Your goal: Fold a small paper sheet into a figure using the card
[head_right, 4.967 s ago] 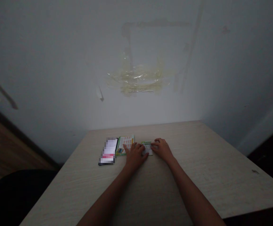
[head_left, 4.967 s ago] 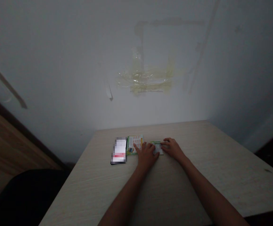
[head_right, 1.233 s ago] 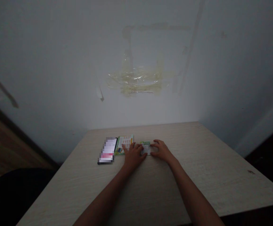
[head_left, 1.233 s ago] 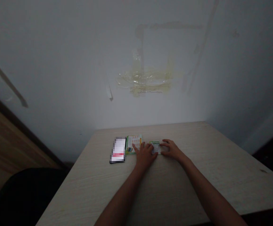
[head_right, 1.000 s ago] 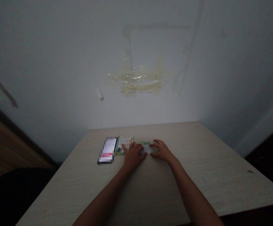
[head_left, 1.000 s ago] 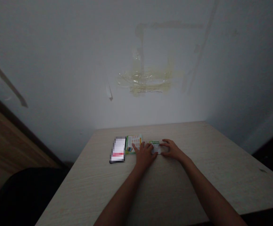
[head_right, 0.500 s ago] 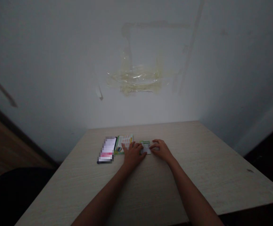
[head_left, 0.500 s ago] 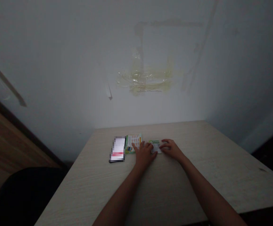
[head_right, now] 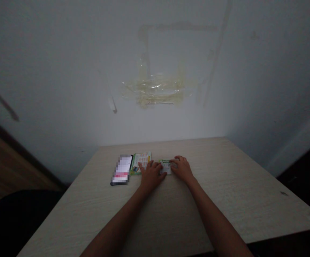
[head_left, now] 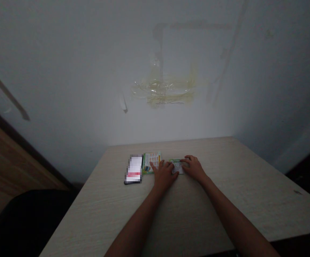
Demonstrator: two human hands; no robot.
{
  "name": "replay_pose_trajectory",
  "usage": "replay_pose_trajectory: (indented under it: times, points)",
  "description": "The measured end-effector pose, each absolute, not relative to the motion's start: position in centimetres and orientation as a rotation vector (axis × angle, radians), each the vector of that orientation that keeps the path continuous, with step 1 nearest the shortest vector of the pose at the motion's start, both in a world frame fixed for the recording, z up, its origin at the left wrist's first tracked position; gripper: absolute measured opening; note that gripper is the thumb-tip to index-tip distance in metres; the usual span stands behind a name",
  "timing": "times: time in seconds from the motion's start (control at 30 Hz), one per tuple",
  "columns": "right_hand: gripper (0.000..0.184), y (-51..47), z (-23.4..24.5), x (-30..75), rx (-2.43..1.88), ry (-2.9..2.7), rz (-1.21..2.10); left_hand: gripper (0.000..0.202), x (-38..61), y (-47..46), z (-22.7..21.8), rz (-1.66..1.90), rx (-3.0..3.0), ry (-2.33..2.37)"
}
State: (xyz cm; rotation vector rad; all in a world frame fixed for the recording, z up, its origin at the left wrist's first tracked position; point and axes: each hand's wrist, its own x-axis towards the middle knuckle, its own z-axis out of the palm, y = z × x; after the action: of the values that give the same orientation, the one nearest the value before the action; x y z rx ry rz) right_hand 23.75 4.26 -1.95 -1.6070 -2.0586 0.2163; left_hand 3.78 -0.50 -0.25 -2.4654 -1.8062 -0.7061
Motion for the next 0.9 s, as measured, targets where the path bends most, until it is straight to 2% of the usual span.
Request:
replay_pose_trajectory:
  times: [0.5,0.9]
  points:
    - [0.043,4.17,-1.28,23.14,-1.753,-2.075,0.178,0.032,3.77,-0.51,-0.06,-0.729,-2.482,-1.791]
    - [0.036,4.00,-1.38,22.86,-1.757,-2.041,0.139,0.032,3.80,-0.68,0.06,-0.693,-2.475,-1.821]
